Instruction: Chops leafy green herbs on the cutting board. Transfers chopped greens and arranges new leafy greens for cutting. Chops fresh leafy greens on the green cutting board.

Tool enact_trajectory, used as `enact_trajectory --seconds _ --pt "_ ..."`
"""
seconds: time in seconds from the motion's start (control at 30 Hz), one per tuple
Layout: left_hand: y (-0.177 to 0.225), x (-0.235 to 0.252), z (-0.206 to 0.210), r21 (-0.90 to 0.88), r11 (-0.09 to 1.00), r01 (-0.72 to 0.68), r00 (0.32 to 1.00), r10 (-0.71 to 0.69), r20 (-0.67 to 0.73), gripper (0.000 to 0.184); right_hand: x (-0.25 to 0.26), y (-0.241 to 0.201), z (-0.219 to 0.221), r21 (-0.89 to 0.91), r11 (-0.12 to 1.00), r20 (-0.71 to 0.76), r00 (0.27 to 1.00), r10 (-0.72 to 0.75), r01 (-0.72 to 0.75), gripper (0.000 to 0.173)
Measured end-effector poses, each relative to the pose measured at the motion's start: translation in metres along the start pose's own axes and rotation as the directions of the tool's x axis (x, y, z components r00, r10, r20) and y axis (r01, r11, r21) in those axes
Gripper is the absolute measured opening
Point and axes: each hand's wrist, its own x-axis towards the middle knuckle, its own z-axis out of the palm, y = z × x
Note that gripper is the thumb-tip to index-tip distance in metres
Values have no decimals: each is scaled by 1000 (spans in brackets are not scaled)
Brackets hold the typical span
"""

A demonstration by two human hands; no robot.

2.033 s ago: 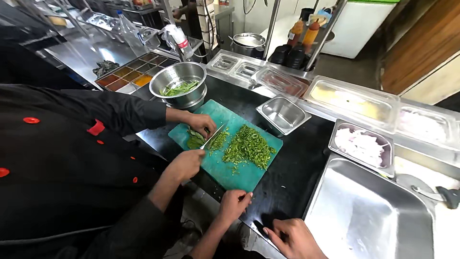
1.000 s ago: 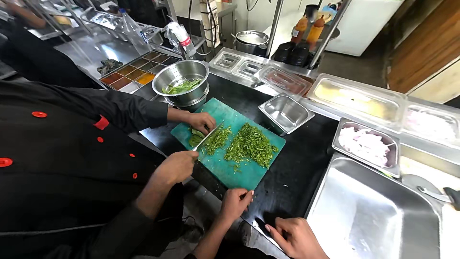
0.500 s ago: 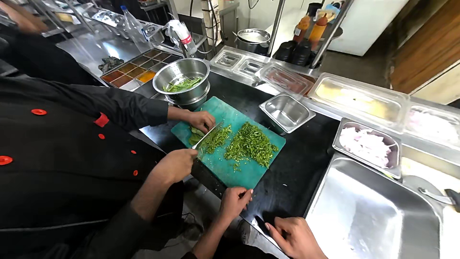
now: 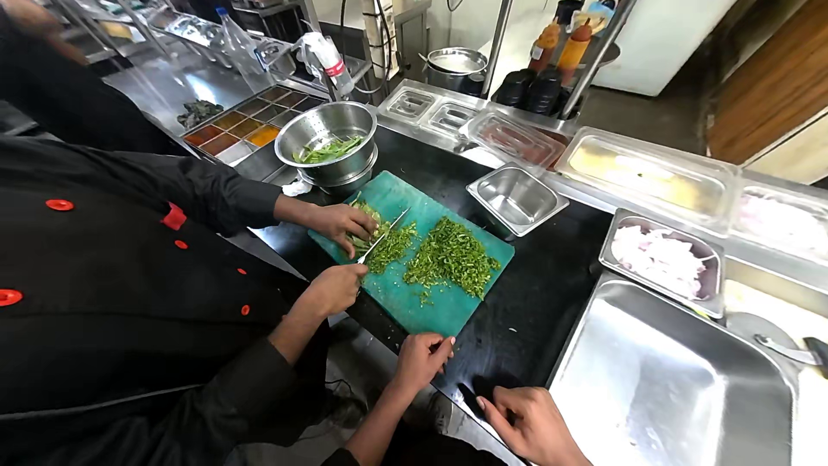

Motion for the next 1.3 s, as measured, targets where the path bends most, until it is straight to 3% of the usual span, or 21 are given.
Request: enact_trajectory --seconds 1.3 --pt "-3 0 2 -20 999 -44 999 43 -31 40 0 1 3 22 1000 -34 999 7 -7 51"
